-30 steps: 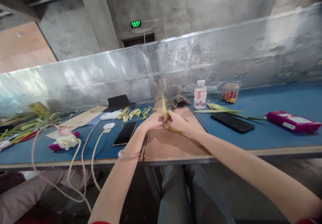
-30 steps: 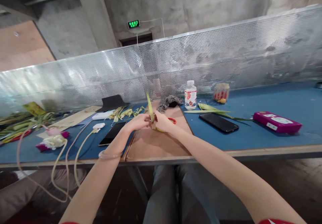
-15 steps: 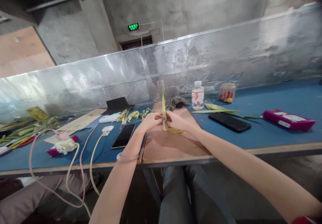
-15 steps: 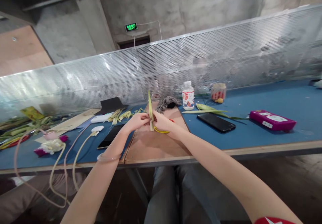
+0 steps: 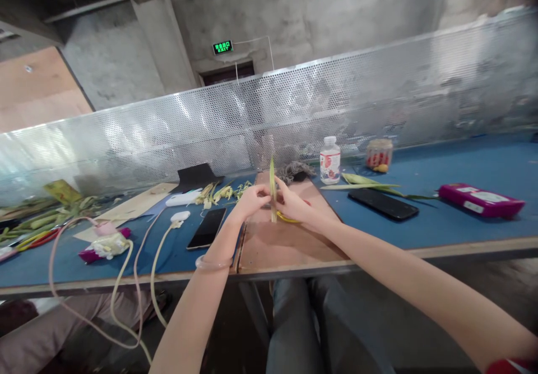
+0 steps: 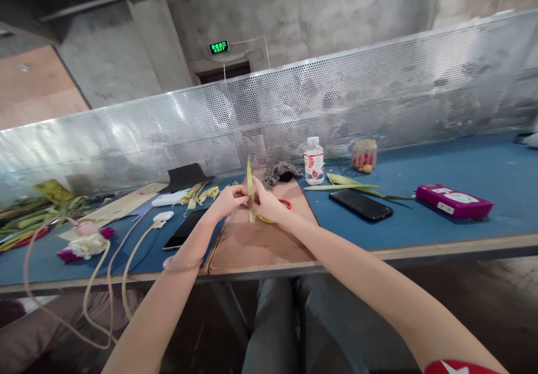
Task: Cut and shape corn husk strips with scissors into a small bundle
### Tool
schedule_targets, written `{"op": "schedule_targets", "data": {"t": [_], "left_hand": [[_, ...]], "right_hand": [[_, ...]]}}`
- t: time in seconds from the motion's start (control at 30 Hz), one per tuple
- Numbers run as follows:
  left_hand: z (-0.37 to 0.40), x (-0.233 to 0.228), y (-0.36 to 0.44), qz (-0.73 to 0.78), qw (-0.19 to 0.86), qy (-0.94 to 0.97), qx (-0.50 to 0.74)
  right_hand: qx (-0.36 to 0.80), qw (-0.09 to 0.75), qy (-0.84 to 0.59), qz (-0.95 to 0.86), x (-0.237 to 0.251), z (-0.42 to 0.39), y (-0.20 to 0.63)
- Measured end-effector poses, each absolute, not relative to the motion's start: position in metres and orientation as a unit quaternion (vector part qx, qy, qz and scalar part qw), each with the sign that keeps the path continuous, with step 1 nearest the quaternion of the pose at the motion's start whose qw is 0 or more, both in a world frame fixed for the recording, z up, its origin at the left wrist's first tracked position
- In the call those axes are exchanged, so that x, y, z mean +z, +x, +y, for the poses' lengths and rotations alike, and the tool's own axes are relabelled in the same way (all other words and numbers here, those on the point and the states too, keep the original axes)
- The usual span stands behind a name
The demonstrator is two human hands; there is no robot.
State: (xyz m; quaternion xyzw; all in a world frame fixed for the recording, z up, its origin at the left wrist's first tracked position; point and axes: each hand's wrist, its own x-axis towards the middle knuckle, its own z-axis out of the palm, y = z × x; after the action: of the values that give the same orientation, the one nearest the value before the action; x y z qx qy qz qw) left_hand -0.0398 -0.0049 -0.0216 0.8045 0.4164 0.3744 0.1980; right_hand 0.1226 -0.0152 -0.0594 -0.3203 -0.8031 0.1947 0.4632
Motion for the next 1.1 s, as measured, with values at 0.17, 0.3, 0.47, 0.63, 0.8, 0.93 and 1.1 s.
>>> {"op": "schedule_targets", "data": {"t": [0.17, 0.3, 0.47, 0.63, 0.8, 0.93, 1.1], "left_hand": [[-0.002, -0.022, -0.041, 0.418, 0.205, 0.804, 0.37], [-0.001, -0.023, -0.042, 0.419, 0.213, 0.803, 0.366], [-0.002, -0.022, -0.04, 0.414, 0.227, 0.805, 0.359], [-0.005, -0.021, -0.039, 0.402, 0.249, 0.803, 0.363], [-0.004, -0.025, -0.038, 0.38, 0.281, 0.791, 0.389], [0.0, -0.029, -0.039, 0.356, 0.293, 0.772, 0.438], [0.001, -0.026, -0.04, 0.309, 0.277, 0.793, 0.445]], "right_hand": [[0.18, 0.461, -0.341, -0.799, -0.058, -0.018, 0.123], [0.165, 0.468, -0.351, -0.794, -0.057, -0.02, 0.124], [0.131, 0.491, -0.363, -0.781, -0.052, -0.025, 0.123], [0.122, 0.505, -0.358, -0.776, -0.047, -0.031, 0.122], [0.144, 0.524, -0.345, -0.765, -0.048, -0.029, 0.123], [0.176, 0.541, -0.324, -0.756, -0.05, -0.023, 0.125], [0.216, 0.554, -0.297, -0.747, -0.052, -0.016, 0.127]]}}
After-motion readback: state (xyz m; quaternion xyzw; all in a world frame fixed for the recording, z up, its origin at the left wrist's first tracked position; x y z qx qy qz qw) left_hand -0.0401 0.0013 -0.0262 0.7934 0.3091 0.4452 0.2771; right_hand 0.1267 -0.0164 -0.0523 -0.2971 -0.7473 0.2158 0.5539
